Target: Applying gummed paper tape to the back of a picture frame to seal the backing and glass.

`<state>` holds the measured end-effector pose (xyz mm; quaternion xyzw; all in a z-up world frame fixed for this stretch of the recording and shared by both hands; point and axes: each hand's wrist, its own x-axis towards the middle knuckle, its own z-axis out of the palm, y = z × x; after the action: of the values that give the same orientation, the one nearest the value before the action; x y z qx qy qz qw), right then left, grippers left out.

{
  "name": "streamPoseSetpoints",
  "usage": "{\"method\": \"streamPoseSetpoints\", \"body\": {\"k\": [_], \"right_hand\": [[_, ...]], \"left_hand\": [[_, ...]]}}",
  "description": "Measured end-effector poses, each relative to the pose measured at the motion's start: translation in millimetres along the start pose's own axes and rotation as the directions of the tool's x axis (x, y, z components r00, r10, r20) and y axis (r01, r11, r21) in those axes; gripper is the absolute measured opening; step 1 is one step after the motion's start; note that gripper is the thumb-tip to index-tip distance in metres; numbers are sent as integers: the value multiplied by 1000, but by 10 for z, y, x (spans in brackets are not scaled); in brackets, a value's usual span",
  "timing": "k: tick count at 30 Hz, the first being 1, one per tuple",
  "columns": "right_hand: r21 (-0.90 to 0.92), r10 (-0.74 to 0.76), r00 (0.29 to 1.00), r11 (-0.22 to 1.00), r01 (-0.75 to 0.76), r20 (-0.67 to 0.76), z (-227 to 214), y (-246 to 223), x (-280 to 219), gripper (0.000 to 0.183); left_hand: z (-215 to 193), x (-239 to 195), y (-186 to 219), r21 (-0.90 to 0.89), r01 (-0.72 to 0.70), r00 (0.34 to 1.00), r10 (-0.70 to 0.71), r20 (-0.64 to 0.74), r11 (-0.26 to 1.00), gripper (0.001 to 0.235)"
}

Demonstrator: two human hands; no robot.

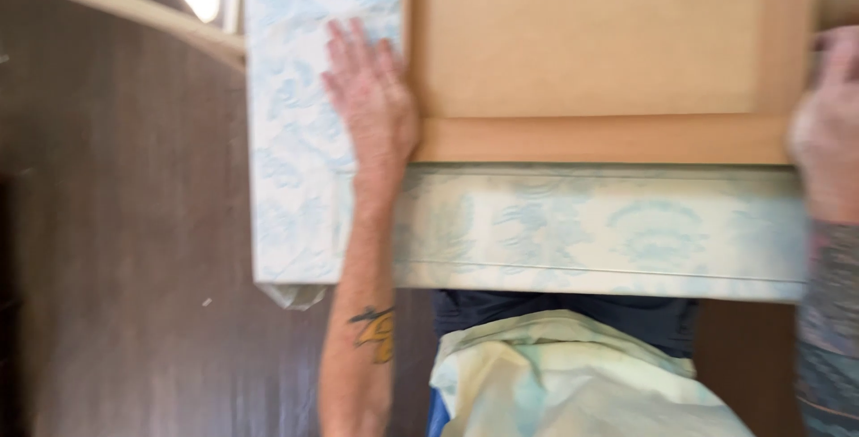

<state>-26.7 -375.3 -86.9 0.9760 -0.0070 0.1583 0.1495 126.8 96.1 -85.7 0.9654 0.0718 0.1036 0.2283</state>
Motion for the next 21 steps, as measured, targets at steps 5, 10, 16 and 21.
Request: {"method": "streamPoseSetpoints", "body": {"k": [5, 10, 16, 21], "right_hand": [[724, 374, 918, 595, -349, 135, -784, -108, 424, 32], [775, 444, 861, 442, -453, 249, -771, -200, 493, 38], [651, 389, 919, 683, -331, 59, -507, -305, 488, 36], [595, 288, 954, 783, -183, -87, -141, -94, 347, 26]], "left_hand": [[37, 98, -477, -324, -230, 963, 167, -210, 918, 47], [-796, -83, 370, -444, 27, 999, -12, 38, 896, 80], [-424, -39, 194, -117, -77, 997, 73, -34, 990, 58], [-216, 0, 5, -41, -111, 991, 108, -82, 993, 49]]}}
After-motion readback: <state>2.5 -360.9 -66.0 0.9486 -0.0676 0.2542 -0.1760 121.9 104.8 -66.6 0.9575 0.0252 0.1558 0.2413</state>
